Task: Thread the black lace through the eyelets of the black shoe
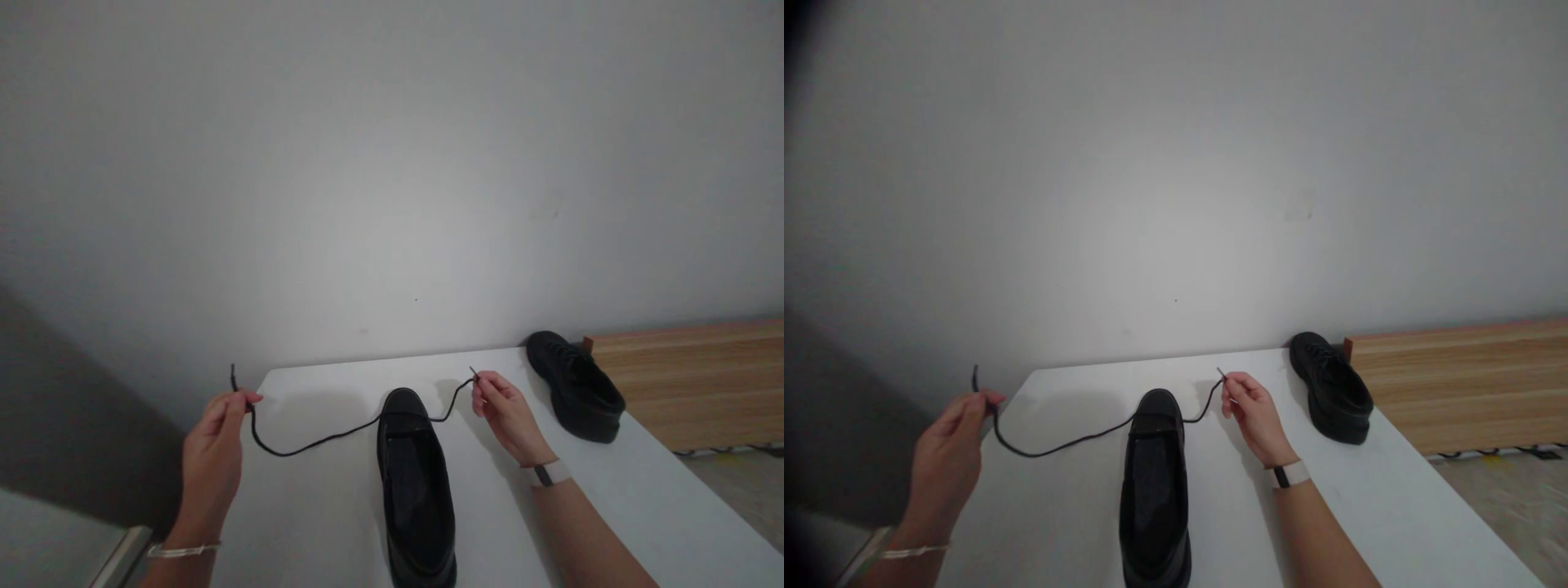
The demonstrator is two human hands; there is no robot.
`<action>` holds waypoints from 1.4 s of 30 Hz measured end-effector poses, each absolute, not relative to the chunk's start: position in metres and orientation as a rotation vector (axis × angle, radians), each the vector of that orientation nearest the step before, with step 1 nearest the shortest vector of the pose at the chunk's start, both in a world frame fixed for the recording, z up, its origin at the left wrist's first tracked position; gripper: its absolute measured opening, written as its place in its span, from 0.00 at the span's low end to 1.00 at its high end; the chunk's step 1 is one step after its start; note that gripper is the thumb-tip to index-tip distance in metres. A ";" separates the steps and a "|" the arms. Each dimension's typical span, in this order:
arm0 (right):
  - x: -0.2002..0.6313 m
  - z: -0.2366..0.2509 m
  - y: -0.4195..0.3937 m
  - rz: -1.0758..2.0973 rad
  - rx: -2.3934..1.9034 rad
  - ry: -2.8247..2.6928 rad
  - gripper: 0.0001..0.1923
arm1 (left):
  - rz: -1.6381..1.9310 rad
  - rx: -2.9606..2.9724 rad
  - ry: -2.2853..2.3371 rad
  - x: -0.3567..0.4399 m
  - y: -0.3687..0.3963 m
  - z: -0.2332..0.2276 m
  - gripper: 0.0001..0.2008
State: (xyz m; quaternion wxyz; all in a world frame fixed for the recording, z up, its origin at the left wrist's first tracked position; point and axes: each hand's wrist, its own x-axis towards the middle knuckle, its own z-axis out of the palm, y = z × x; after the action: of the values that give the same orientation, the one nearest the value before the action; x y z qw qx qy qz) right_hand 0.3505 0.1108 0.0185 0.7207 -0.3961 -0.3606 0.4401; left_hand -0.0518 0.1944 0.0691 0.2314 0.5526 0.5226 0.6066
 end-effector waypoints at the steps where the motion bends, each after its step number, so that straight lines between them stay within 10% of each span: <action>1: 0.349 0.017 0.111 0.959 -0.909 -0.848 0.12 | 1.623 1.558 1.412 -0.043 0.194 0.067 0.20; 17: 0.305 0.040 0.079 1.141 -0.911 -1.429 0.08 | 0.721 1.953 0.589 0.051 0.150 0.040 0.16; 30: 0.302 0.029 0.082 0.737 -1.164 -1.368 0.05 | 1.191 2.046 0.946 0.044 0.148 0.030 0.10; 42: 0.313 0.020 0.091 0.995 -1.325 -1.367 0.13 | 0.837 2.098 1.081 0.037 0.162 0.021 0.10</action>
State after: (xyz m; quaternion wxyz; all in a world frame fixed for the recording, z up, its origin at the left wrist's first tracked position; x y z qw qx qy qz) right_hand 0.3132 0.0910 0.0201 0.4768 -0.5421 -0.5594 0.4071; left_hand 0.0369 0.1624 0.0215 0.3135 0.7956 0.4098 0.3175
